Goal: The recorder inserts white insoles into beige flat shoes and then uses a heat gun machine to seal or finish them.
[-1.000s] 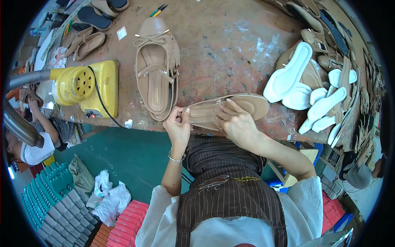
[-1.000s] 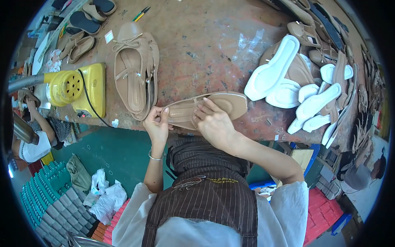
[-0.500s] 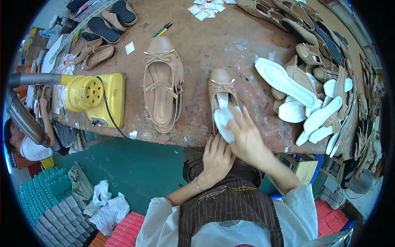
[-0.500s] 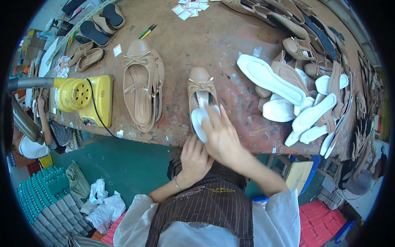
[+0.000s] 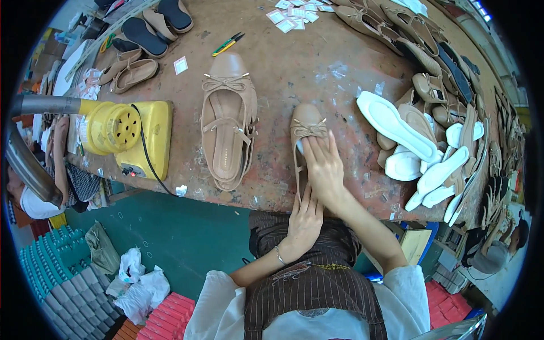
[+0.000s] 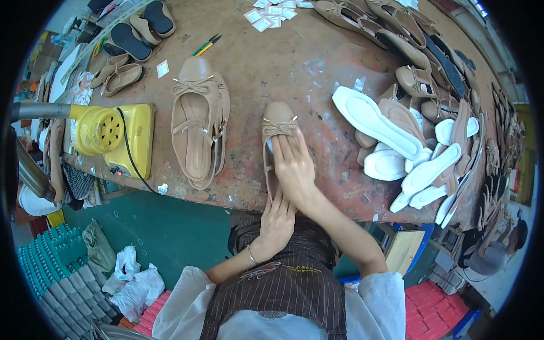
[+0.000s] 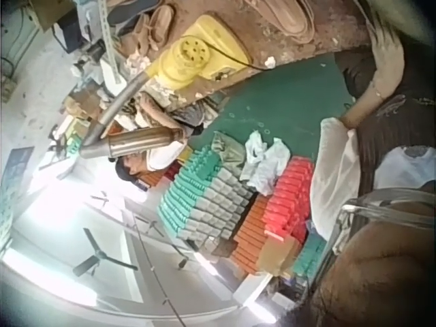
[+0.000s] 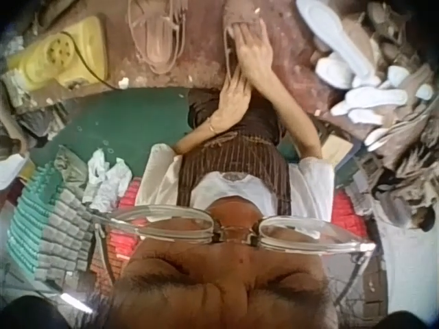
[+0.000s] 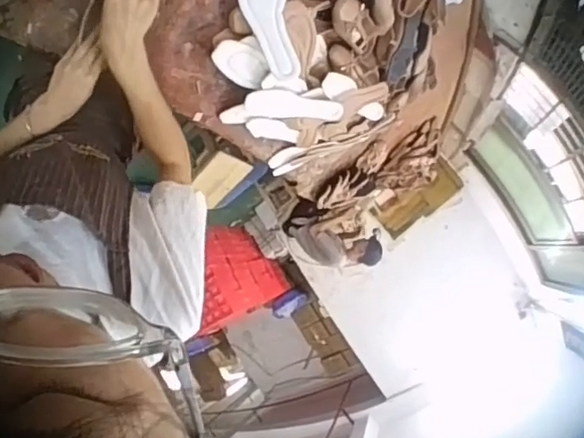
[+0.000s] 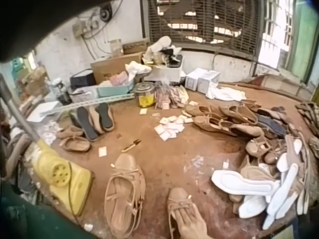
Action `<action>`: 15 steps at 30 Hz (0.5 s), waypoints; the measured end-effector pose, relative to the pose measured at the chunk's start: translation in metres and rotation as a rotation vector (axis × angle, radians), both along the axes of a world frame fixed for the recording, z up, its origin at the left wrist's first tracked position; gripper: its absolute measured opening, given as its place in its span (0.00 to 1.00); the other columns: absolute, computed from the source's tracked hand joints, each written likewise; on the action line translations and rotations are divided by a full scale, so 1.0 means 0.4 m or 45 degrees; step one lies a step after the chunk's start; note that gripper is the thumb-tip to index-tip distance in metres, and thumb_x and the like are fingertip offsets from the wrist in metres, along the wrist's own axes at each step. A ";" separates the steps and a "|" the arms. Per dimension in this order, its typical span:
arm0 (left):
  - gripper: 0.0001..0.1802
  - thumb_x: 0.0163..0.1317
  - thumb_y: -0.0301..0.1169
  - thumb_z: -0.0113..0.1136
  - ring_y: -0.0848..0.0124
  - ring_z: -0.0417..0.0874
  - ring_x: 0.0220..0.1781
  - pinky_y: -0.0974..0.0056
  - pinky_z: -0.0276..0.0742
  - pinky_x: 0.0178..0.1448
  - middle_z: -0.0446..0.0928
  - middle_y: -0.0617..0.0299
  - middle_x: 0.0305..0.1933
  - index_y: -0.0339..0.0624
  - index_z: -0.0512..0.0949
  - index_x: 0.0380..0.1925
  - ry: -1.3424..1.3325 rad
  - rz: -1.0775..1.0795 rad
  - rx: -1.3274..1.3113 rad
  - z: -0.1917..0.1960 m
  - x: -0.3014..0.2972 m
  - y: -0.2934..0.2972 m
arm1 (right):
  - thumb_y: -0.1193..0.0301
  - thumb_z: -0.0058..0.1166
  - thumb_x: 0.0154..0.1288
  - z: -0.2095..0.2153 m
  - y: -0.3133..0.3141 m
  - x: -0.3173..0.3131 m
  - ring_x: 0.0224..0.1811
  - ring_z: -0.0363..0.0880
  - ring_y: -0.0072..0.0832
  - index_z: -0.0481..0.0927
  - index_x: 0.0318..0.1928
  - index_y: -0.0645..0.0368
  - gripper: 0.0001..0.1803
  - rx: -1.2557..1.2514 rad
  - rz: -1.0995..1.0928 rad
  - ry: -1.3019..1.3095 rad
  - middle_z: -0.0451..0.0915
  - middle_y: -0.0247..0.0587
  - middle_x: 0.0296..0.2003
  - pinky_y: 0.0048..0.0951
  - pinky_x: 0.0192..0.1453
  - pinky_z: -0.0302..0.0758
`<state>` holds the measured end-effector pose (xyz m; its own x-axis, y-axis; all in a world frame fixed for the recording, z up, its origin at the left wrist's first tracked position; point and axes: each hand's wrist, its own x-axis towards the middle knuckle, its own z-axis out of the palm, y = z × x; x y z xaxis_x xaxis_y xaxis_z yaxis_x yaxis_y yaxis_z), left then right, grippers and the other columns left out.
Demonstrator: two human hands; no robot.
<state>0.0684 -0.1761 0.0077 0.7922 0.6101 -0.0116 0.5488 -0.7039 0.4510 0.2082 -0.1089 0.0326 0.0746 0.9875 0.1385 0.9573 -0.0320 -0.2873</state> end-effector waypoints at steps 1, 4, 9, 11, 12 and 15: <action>0.25 0.58 0.30 0.54 0.46 0.64 0.74 0.41 0.59 0.75 0.73 0.37 0.63 0.25 0.76 0.55 -0.018 -0.006 0.007 0.004 0.004 0.004 | 0.80 0.50 0.55 0.024 0.030 0.012 0.57 0.81 0.44 0.73 0.59 0.71 0.28 -0.267 -0.007 0.006 0.80 0.55 0.53 0.52 0.79 0.52; 0.25 0.58 0.30 0.54 0.46 0.64 0.73 0.40 0.58 0.76 0.73 0.37 0.61 0.26 0.77 0.55 -0.103 0.027 -0.081 -0.009 -0.012 0.001 | 0.80 0.49 0.57 0.028 -0.024 -0.033 0.66 0.73 0.50 0.68 0.64 0.77 0.32 -0.225 -0.030 -0.016 0.73 0.66 0.60 0.54 0.79 0.50; 0.21 0.58 0.30 0.54 0.47 0.69 0.69 0.39 0.58 0.75 0.76 0.40 0.56 0.28 0.80 0.49 -0.066 -0.021 -0.132 -0.014 -0.006 0.003 | 0.74 0.51 0.59 0.009 -0.026 -0.046 0.64 0.71 0.55 0.69 0.59 0.81 0.29 -0.059 -0.044 -0.093 0.75 0.69 0.55 0.53 0.78 0.52; 0.19 0.57 0.30 0.55 0.47 0.71 0.67 0.39 0.59 0.75 0.77 0.40 0.53 0.27 0.80 0.45 -0.087 0.029 0.060 -0.006 0.005 0.016 | 0.74 0.52 0.58 0.006 0.005 -0.026 0.62 0.73 0.53 0.70 0.58 0.78 0.28 -0.151 -0.045 -0.101 0.75 0.66 0.52 0.53 0.78 0.53; 0.19 0.58 0.30 0.54 0.47 0.71 0.67 0.40 0.60 0.74 0.77 0.40 0.53 0.26 0.80 0.46 -0.112 0.027 0.021 -0.006 -0.001 0.016 | 0.73 0.53 0.58 0.005 0.019 -0.024 0.59 0.74 0.51 0.71 0.57 0.76 0.27 -0.238 -0.028 -0.102 0.76 0.63 0.50 0.53 0.77 0.54; 0.20 0.59 0.29 0.53 0.48 0.70 0.68 0.41 0.61 0.74 0.77 0.40 0.54 0.25 0.79 0.47 -0.238 0.068 -0.059 0.004 0.006 0.014 | 0.72 0.52 0.60 0.008 -0.009 -0.047 0.56 0.77 0.43 0.73 0.59 0.67 0.26 0.062 -0.064 -0.342 0.78 0.55 0.46 0.52 0.79 0.50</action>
